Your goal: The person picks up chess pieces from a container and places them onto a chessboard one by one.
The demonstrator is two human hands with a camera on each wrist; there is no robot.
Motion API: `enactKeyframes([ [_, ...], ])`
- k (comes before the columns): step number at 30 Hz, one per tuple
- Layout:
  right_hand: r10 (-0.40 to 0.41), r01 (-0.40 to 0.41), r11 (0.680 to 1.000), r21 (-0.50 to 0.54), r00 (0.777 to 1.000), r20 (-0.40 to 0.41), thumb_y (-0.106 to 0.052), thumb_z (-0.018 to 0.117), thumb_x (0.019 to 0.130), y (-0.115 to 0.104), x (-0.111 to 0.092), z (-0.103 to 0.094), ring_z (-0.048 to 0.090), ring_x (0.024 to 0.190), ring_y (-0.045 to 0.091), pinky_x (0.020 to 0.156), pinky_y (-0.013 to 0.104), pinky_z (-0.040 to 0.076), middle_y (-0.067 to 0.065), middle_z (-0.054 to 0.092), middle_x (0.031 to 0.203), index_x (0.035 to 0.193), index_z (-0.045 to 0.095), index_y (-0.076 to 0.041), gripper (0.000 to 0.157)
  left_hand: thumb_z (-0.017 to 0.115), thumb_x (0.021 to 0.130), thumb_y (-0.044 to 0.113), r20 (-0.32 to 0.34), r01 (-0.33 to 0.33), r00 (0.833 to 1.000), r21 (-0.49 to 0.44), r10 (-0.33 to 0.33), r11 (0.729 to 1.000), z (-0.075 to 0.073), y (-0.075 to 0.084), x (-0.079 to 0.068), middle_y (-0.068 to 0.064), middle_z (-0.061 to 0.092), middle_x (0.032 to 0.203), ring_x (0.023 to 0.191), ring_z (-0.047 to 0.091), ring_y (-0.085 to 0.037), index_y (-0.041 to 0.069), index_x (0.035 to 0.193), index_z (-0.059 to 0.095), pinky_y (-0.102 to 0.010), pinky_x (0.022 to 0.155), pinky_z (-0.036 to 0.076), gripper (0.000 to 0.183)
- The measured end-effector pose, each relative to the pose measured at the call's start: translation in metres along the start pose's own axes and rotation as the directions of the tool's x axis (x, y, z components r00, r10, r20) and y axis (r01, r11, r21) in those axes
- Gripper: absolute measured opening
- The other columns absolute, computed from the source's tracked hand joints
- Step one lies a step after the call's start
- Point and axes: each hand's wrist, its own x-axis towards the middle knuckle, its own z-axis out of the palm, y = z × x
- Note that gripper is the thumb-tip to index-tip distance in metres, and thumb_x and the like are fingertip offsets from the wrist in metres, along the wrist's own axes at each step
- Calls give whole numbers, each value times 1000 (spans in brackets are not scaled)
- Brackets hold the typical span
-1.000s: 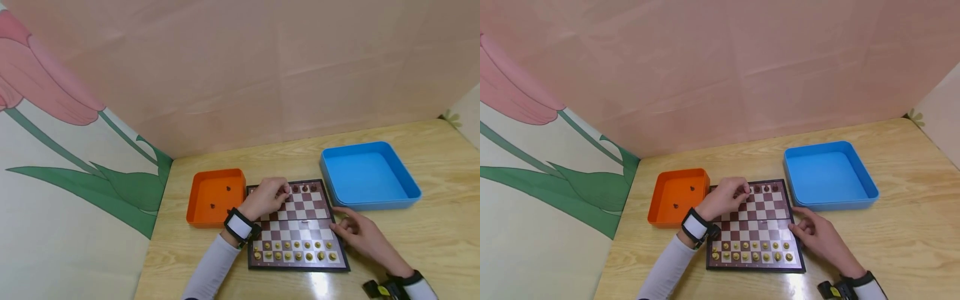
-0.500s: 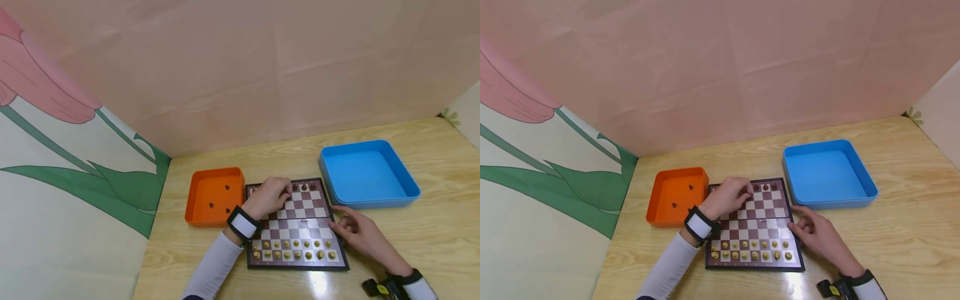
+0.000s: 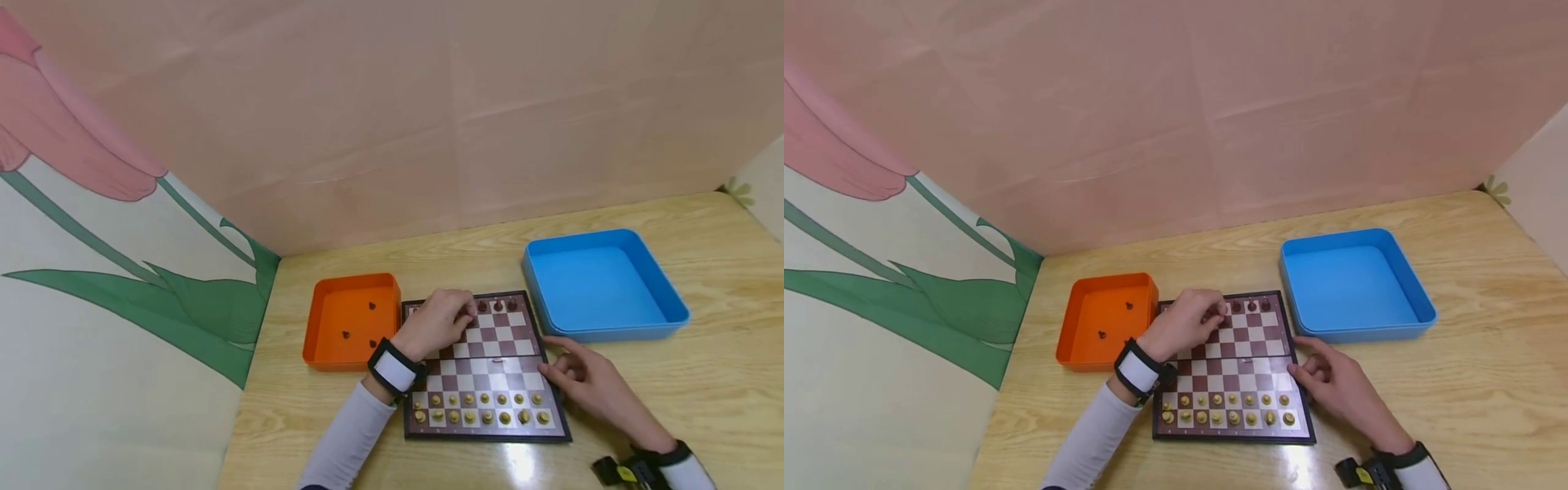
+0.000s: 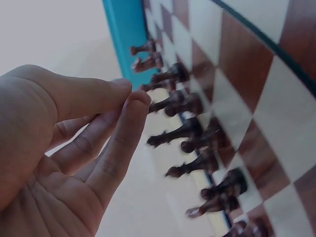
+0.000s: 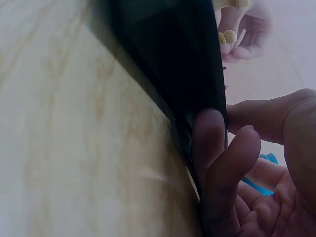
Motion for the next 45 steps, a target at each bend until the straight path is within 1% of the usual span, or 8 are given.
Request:
enactKeyframes([
  [10,36,-36,999,-5,999,27,-36,69,106,-3,8,-6,66,75,16,64,27,58,3,72,90,157,42,4,70,74,102,18,-179,69,982,24,-64,997,-25,-5,-25,10,65,93,78,57,-5,19,104,71,-14,64,48,4],
  [17,61,-60,998,-13,996,64,-35,68,106,3,2,-1,65,75,14,65,25,56,2,72,90,156,42,7,70,74,103,21,-319,193,928,-34,-193,981,-31,-27,-56,2,72,103,81,67,-16,18,106,72,-20,67,52,5],
  [22,64,-62,998,-23,995,72,-35,67,107,8,2,5,66,75,13,64,25,56,1,72,89,157,41,6,69,72,104,22,-372,297,878,-72,-302,952,-39,-47,-72,-2,74,108,97,71,-21,15,109,73,-28,78,58,9],
  [26,24,-22,999,-43,999,48,-35,66,107,10,6,4,65,73,11,63,25,55,1,73,90,156,43,6,68,73,103,20,-392,383,838,-75,-380,921,-46,-61,-81,-5,75,109,90,71,-18,13,111,74,-29,72,58,11],
  [29,2,0,998,-64,1000,31,-35,66,108,11,8,2,65,72,10,62,25,54,1,73,91,155,43,6,67,74,102,17,-362,446,824,-62,-437,893,-49,-67,-87,-6,75,106,80,67,-15,11,110,75,-27,64,54,11],
  [33,9,-7,997,-73,999,38,-36,65,108,10,11,1,65,73,11,62,25,55,2,74,92,156,42,7,68,76,100,16,-239,534,812,-62,-532,843,-52,-70,-94,-5,74,104,73,63,-14,11,109,75,-28,60,52,10],
  [39,22,-19,998,-65,999,40,-38,65,108,8,13,-3,65,75,14,63,26,56,2,73,92,157,40,6,71,81,97,18,-68,589,806,-5,-588,808,-57,-72,-95,-1,72,104,88,64,-15,14,106,75,-31,75,56,11],
  [45,40,-37,998,-49,998,52,-38,66,108,6,10,-3,65,74,14,62,26,55,2,73,91,157,40,6,71,83,95,17,39,638,766,83,-642,766,-58,-69,-100,1,67,94,84,60,-17,16,99,75,-32,73,53,9],
])
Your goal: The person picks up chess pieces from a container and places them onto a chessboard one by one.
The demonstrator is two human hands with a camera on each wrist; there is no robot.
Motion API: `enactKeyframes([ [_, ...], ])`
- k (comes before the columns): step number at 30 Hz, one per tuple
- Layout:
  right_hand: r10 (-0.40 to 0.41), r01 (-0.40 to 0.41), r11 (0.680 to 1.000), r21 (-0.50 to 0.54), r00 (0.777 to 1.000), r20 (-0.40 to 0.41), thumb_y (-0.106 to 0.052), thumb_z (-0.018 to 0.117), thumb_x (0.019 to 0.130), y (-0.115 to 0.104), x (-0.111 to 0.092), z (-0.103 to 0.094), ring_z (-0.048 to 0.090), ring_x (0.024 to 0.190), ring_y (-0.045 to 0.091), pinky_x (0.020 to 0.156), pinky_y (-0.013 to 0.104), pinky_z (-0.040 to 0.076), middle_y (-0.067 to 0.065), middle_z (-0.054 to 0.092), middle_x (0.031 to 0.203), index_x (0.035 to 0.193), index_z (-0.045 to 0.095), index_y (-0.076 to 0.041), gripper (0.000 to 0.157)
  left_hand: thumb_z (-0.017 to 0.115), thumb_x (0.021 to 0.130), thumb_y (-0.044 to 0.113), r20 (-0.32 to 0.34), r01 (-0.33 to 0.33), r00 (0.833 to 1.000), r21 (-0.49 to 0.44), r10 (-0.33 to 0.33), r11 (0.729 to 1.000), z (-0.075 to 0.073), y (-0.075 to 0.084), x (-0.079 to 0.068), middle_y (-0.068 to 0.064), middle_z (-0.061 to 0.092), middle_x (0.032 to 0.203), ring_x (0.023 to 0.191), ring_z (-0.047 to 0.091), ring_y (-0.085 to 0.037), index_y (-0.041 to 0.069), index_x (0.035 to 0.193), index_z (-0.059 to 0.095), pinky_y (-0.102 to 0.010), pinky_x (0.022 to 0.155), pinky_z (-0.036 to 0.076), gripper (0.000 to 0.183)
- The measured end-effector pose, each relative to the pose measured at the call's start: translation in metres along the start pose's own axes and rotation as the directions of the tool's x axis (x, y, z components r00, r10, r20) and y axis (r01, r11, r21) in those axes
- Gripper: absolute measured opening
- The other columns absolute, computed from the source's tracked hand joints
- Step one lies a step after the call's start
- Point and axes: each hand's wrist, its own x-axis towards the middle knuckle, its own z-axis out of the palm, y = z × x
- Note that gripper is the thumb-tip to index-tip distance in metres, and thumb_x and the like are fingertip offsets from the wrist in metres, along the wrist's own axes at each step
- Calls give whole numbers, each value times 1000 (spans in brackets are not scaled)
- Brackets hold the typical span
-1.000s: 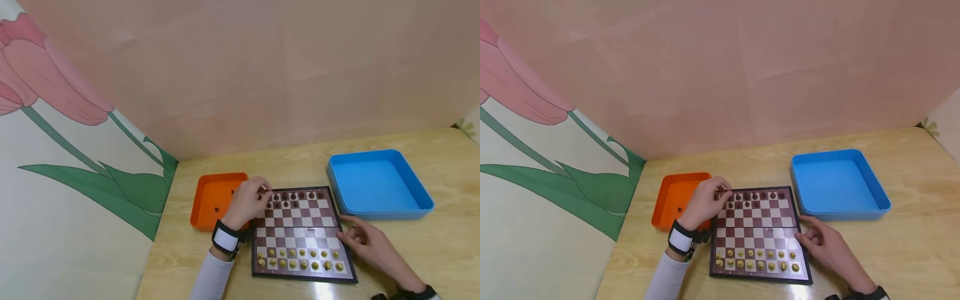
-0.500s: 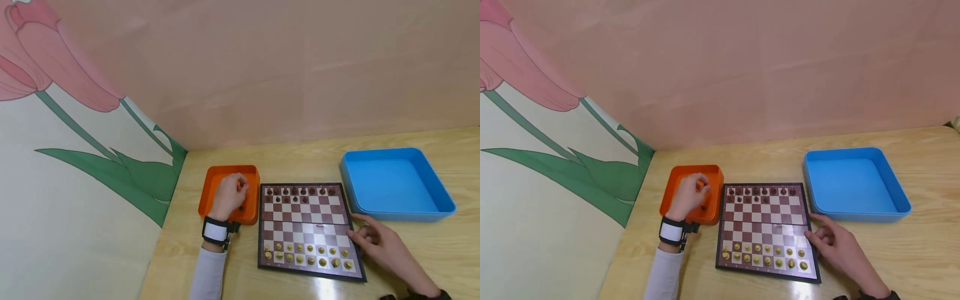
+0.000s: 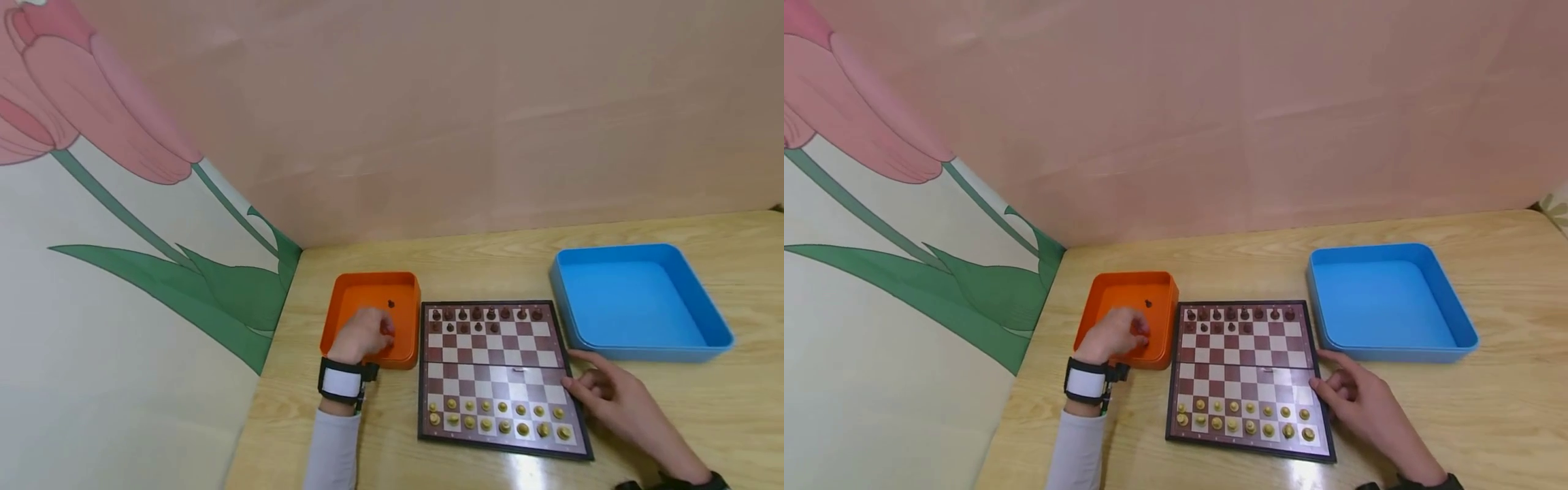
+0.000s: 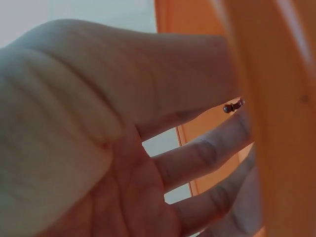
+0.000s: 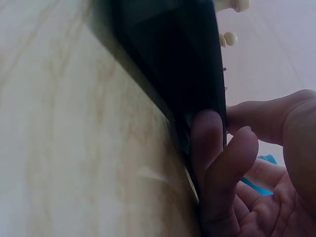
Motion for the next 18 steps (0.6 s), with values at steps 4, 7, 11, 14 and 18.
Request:
enactKeyframes([
  [4,6,-6,1000,9,1000,3,-37,66,107,0,-3,1,65,74,14,62,26,55,2,73,91,157,40,6,71,82,95,13,24,10,1000,2,-10,1000,1,-1,-2,0,67,92,82,60,-18,14,97,76,-32,72,53,8],
  [7,13,-13,1000,9,1000,5,-38,66,108,-1,-2,0,65,75,15,62,27,56,3,72,91,158,40,6,72,82,94,11,32,19,999,-24,-19,1000,0,-2,-3,-1,67,89,80,60,-20,13,94,76,-32,69,52,7],
  [11,22,-22,1000,8,1000,6,-39,65,108,-1,-2,-1,65,75,15,62,27,56,3,72,92,158,39,5,72,80,95,9,36,29,999,-47,-27,998,-1,-1,-2,-3,66,84,77,60,-20,12,93,76,-31,66,50,5],
  [14,19,-19,1000,11,1000,3,-38,66,108,-1,-3,0,65,75,15,62,27,56,2,72,91,158,39,6,72,80,96,9,35,36,999,-59,-34,998,1,-1,-2,-3,66,82,75,60,-20,11,97,76,-31,65,50,4],
  [18,21,-21,999,28,1000,5,-36,66,108,-1,-3,1,65,73,15,61,28,57,3,72,91,158,39,6,71,79,97,13,40,54,998,-70,-51,996,3,-2,-3,-3,66,80,73,60,-19,12,95,75,-31,64,50,5],
])
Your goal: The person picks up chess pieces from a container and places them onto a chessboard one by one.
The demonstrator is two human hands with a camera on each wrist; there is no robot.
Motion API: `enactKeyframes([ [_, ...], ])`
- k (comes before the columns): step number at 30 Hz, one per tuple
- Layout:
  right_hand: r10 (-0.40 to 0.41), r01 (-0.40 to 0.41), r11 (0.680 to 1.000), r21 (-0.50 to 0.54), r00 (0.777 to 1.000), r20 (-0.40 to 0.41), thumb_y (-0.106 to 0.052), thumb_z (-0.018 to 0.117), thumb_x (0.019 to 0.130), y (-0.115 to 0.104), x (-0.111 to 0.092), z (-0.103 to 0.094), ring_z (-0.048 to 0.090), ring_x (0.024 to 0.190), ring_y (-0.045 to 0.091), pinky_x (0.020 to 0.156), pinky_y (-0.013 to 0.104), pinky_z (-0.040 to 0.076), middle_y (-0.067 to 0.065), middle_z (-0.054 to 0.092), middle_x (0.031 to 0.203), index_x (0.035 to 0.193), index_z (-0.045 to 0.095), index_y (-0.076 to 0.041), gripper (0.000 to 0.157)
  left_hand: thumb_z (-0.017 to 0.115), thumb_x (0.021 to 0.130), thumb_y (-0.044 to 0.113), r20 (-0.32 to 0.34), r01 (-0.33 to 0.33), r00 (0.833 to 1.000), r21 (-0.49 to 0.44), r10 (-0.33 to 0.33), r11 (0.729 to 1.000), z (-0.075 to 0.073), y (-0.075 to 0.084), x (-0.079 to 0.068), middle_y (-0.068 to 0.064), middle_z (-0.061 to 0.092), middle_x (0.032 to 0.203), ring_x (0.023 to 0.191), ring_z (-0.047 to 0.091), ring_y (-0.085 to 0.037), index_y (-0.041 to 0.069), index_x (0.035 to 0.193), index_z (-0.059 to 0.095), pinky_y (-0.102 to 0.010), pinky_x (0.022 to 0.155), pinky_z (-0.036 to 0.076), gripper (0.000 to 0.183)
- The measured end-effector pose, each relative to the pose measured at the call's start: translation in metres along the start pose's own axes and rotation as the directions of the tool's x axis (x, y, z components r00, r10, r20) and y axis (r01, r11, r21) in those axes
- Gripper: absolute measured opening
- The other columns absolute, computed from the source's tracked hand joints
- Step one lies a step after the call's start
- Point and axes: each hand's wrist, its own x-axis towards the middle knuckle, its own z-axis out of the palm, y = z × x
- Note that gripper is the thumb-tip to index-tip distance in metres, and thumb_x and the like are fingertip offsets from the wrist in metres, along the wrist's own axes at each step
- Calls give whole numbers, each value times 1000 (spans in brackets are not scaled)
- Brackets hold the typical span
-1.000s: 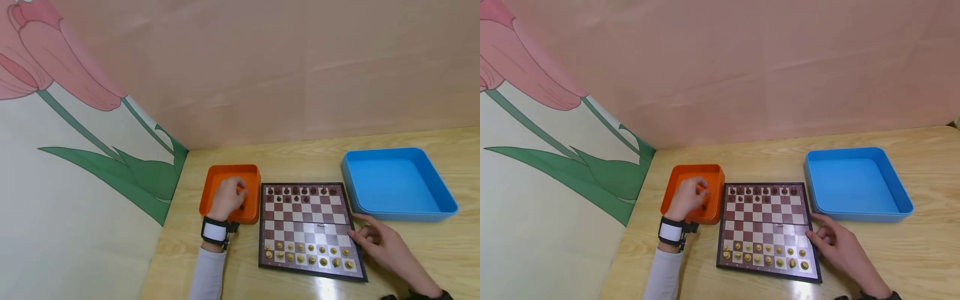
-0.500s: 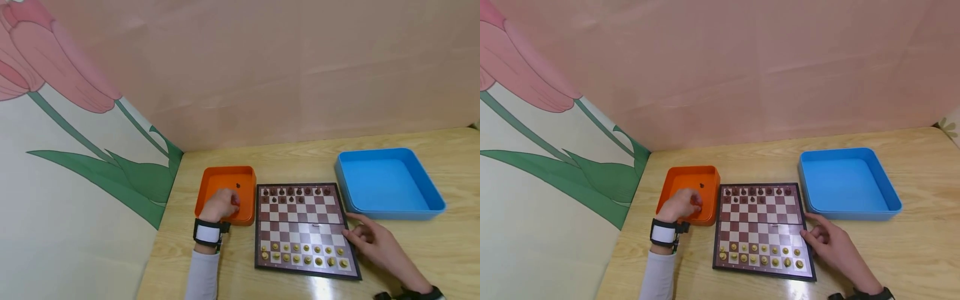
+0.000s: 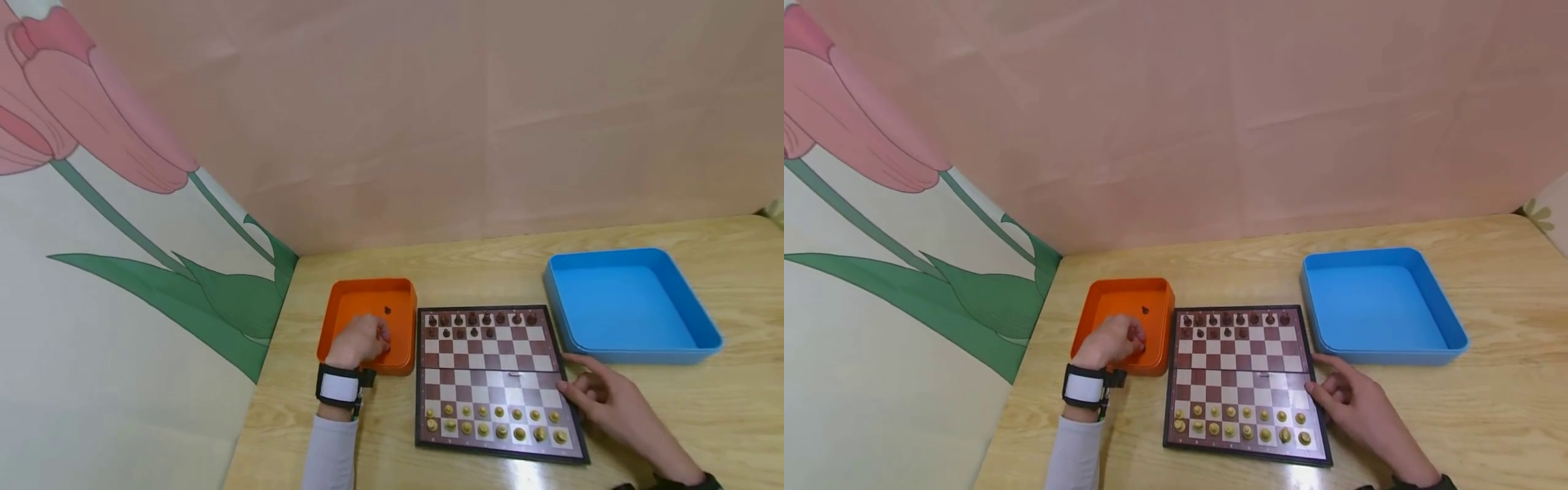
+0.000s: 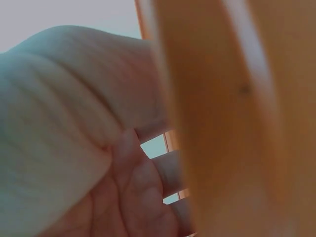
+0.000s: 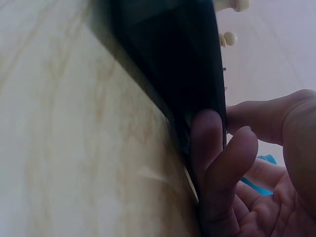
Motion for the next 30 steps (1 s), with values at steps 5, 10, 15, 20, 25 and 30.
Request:
enactKeyframes([
  [5,1,-1,1000,-6,1000,2,-37,66,108,0,1,1,65,74,15,62,27,56,2,72,91,158,39,6,72,79,98,16,-3,-2,1000,-2,2,1000,1,-2,-1,-2,66,79,71,60,-18,12,90,74,-30,62,48,10],
  [10,6,-6,1000,-11,1000,0,-37,66,108,1,1,0,65,75,15,62,27,56,2,72,90,158,38,7,72,77,100,15,-26,-22,999,-2,22,1000,-1,-3,-2,-1,67,83,72,60,-18,13,94,76,-30,62,49,6],
  [15,21,-21,1000,-5,1000,10,-38,65,108,0,2,0,66,77,15,64,27,56,2,72,91,159,37,7,74,74,102,13,-74,-30,997,1,30,1000,-5,-2,-4,1,68,89,76,61,-17,17,96,76,-31,65,51,8],
  [20,34,-34,999,0,999,16,-37,65,108,0,2,0,66,78,15,64,27,56,2,72,92,159,37,7,73,73,102,12,-148,-118,982,14,118,993,-11,2,-10,2,72,93,79,62,-15,15,98,78,-30,67,52,7],
  [25,22,-22,1000,-1,1000,12,-37,65,108,1,1,0,66,77,15,64,26,56,2,72,92,159,38,7,73,73,102,12,-239,-212,947,37,214,977,-15,6,-15,0,76,99,78,63,-11,12,106,80,-28,68,55,8],
  [30,14,-14,1000,-7,1000,10,-37,65,108,0,2,0,65,77,15,64,26,55,2,71,91,158,38,7,72,74,102,13,-327,-292,895,87,304,952,-18,14,-20,-1,77,102,85,67,-13,11,108,81,-29,74,58,9],
])
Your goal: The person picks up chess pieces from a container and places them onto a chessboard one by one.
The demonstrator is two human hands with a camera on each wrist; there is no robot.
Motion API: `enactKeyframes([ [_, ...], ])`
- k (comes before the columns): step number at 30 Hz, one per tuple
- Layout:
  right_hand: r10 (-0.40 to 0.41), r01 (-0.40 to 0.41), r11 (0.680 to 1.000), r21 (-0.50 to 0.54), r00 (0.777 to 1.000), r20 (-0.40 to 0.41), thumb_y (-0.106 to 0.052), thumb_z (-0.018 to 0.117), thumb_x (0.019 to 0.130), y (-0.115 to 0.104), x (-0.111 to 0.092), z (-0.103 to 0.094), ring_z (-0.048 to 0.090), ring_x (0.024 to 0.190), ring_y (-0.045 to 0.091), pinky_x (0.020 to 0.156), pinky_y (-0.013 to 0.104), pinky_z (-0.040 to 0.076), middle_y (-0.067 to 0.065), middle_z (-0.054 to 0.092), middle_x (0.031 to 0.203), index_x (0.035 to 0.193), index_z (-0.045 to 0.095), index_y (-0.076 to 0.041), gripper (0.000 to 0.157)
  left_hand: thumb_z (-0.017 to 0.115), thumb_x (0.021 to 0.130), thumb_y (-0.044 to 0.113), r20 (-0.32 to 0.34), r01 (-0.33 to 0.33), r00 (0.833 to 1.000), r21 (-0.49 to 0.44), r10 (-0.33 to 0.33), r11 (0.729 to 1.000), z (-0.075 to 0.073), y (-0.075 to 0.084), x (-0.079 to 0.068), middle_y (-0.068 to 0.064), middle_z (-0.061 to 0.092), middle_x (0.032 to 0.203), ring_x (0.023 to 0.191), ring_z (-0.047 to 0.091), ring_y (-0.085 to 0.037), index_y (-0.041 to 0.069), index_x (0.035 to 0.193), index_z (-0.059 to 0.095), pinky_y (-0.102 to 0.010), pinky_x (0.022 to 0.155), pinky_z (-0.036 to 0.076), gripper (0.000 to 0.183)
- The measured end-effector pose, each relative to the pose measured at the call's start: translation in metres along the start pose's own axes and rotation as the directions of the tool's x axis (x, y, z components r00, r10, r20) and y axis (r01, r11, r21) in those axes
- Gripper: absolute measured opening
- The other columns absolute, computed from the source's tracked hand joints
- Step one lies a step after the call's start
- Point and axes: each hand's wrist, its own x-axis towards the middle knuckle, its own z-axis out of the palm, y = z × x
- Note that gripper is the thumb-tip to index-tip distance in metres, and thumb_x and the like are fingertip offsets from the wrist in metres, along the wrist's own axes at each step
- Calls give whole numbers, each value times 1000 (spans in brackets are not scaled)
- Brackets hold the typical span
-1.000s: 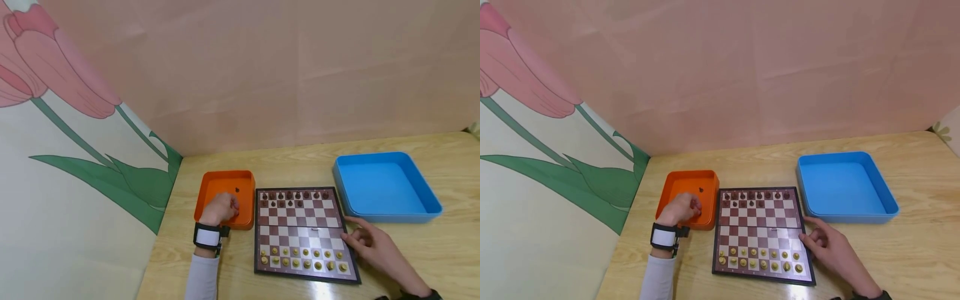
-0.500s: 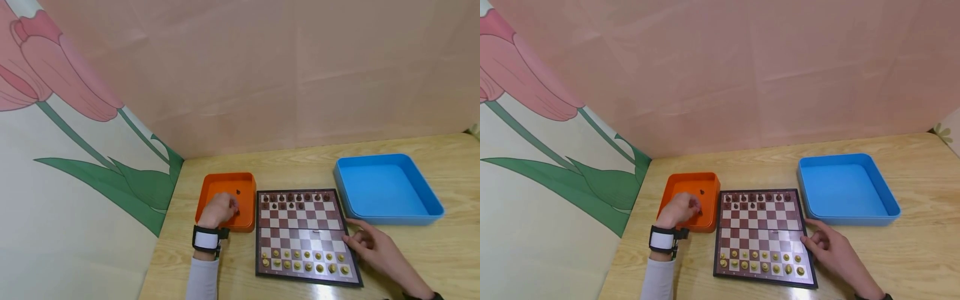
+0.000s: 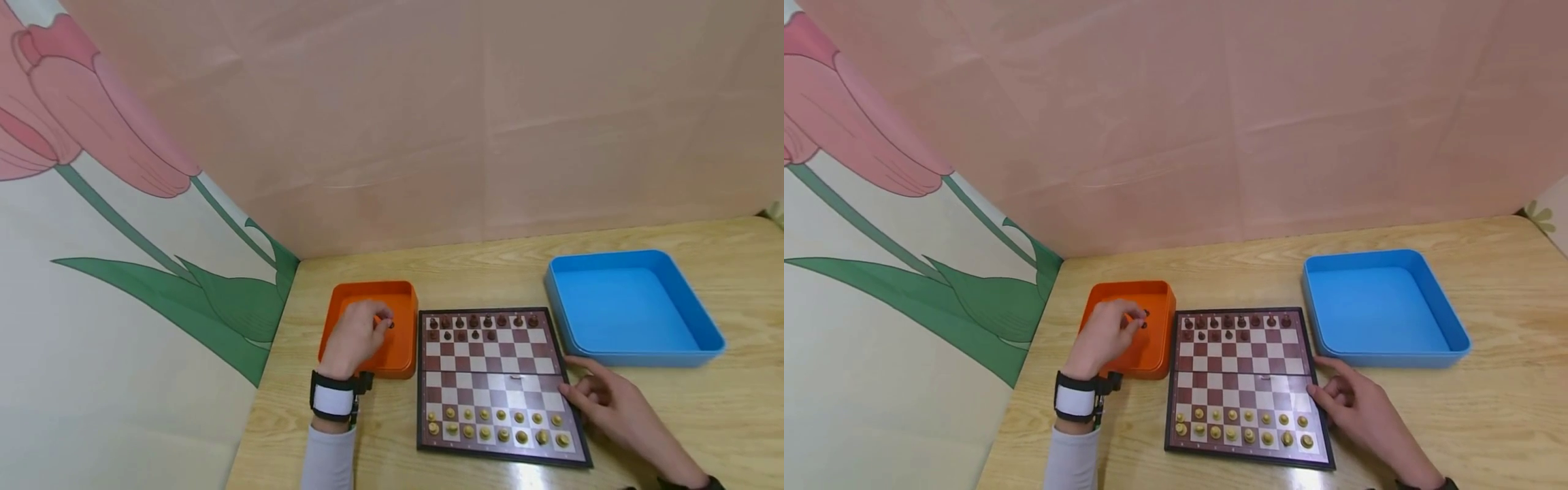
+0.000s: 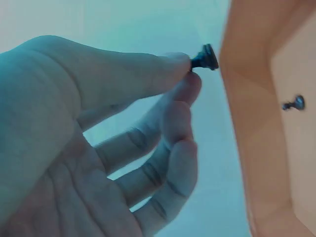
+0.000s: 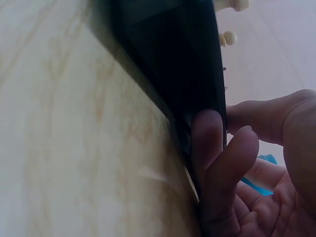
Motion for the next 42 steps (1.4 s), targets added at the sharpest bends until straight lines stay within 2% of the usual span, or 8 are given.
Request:
enactKeyframes([
  [4,-5,5,1000,1,1000,-8,-37,65,108,0,-1,-1,65,76,16,64,26,55,2,71,90,158,38,7,72,74,102,13,-47,-93,995,-15,92,996,-3,14,-1,0,75,103,85,67,-12,12,109,81,-26,73,57,10],
  [9,-11,11,1000,4,1000,-16,-37,65,108,-3,-3,-2,65,76,16,64,26,56,2,71,91,158,39,6,71,73,103,16,-82,-202,977,-40,198,979,-3,33,0,1,75,106,83,66,-14,12,112,81,-22,69,54,12],
  [17,-26,26,1000,-3,999,-34,-37,67,107,-5,-4,-4,66,76,17,65,26,57,3,72,91,157,41,6,71,73,103,17,-115,-311,945,-26,306,950,9,57,9,2,75,108,86,66,-12,15,113,81,-20,72,54,12],
  [23,-31,31,999,7,999,-24,-36,68,106,-4,-3,-4,66,76,17,65,27,57,3,72,91,158,41,5,71,71,105,19,-130,-375,923,-91,363,922,22,71,14,2,74,111,84,63,-9,15,115,81,-14,69,50,15],
  [26,-34,34,999,11,999,-21,-35,68,106,-3,-4,-3,66,76,17,64,27,57,3,72,90,157,41,5,70,73,104,20,-127,-397,914,-76,386,915,29,76,17,4,75,110,84,62,-7,17,115,81,-13,68,48,14],
  [31,-33,34,999,24,999,-24,-34,69,106,-5,-7,-2,66,75,17,64,27,57,3,72,90,157,42,5,70,75,103,25,-99,-418,903,21,417,908,41,84,26,7,77,108,86,65,-7,22,113,83,-13,69,48,14],
  [35,-31,32,999,33,999,-27,-33,69,106,-6,-8,-1,66,74,17,63,28,57,3,72,90,157,42,5,69,75,102,27,-50,-448,890,80,452,890,47,90,33,9,78,108,89,68,-5,23,114,84,-11,72,49,15],
  [42,-21,22,999,41,999,-28,-31,69,106,-7,-10,0,66,74,18,63,29,58,4,71,89,157,42,5,68,72,104,27,67,-484,875,104,480,869,56,101,44,10,78,115,82,61,-1,26,118,84,-9,56,40,18],
])
